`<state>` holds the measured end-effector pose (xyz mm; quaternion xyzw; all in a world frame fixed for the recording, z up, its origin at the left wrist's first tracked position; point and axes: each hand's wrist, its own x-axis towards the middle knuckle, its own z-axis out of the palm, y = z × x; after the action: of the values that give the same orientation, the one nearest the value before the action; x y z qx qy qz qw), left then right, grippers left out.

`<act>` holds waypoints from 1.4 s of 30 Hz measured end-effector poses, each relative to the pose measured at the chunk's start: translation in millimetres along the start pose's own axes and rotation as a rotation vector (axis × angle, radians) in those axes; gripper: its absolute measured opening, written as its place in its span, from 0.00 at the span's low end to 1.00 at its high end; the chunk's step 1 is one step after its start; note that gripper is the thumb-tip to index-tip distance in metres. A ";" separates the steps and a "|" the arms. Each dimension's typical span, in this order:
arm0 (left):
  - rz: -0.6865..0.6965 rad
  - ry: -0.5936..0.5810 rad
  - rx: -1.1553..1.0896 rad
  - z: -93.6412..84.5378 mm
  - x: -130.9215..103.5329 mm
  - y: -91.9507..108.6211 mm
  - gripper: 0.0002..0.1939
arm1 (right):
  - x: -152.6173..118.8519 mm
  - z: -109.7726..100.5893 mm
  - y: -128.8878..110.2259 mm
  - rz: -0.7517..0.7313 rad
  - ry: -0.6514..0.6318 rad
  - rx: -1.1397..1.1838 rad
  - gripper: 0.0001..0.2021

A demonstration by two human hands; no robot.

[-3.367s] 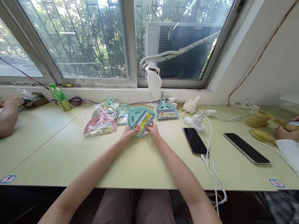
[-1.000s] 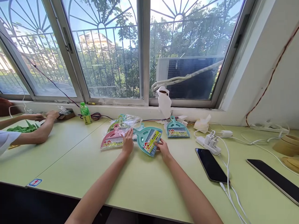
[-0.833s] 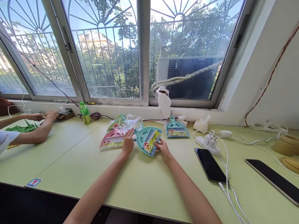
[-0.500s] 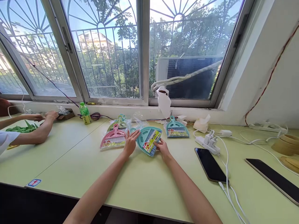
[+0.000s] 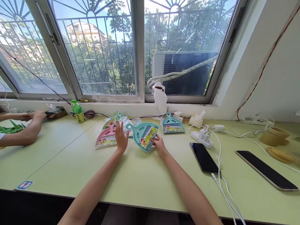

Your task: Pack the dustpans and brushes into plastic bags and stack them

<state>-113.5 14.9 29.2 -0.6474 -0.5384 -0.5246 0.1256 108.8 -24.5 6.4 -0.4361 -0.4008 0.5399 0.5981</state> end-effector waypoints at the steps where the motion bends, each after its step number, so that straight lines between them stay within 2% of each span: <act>1: -0.014 -0.017 -0.022 2.1 0.6 -3.9 0.29 | 0.4 0.1 0.2 -0.001 -0.001 0.001 0.24; 4: -0.045 -0.099 -0.083 9.0 1.4 -15.2 0.22 | 0.7 0.7 0.7 -0.013 0.000 -0.003 0.23; 7: -0.055 -0.156 -0.066 12.0 1.3 -19.8 0.20 | -0.2 1.5 -0.4 -0.003 0.007 -0.029 0.21; 15: -0.064 -0.322 0.314 8.3 2.3 -20.7 0.23 | 2.0 -7.1 -5.7 0.109 0.040 -0.124 0.18; 19: -0.080 -0.389 0.396 5.0 5.1 -26.1 0.18 | 2.3 -11.1 -7.8 0.150 0.014 -0.127 0.18; 25: 0.016 -0.443 0.448 -0.1 7.6 -21.5 0.15 | 3.6 -15.9 -9.5 0.181 -0.016 -0.133 0.18; 30: -0.020 -0.430 0.449 -0.6 8.3 -20.7 0.18 | 6.4 -19.3 -7.0 0.203 -0.055 -0.167 0.18; 35: -0.006 -0.421 0.401 -3.0 10.1 -25.6 0.15 | 6.2 -20.6 -7.9 0.217 -0.071 -0.156 0.18; 42: -0.023 -0.537 0.443 -2.9 11.6 -20.0 0.14 | 8.2 -24.6 -7.9 0.209 -0.025 -0.124 0.19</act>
<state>-133.1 27.2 31.8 -0.7132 -0.6603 -0.2071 0.1111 135.3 -18.9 6.7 -0.5048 -0.3933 0.5788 0.5055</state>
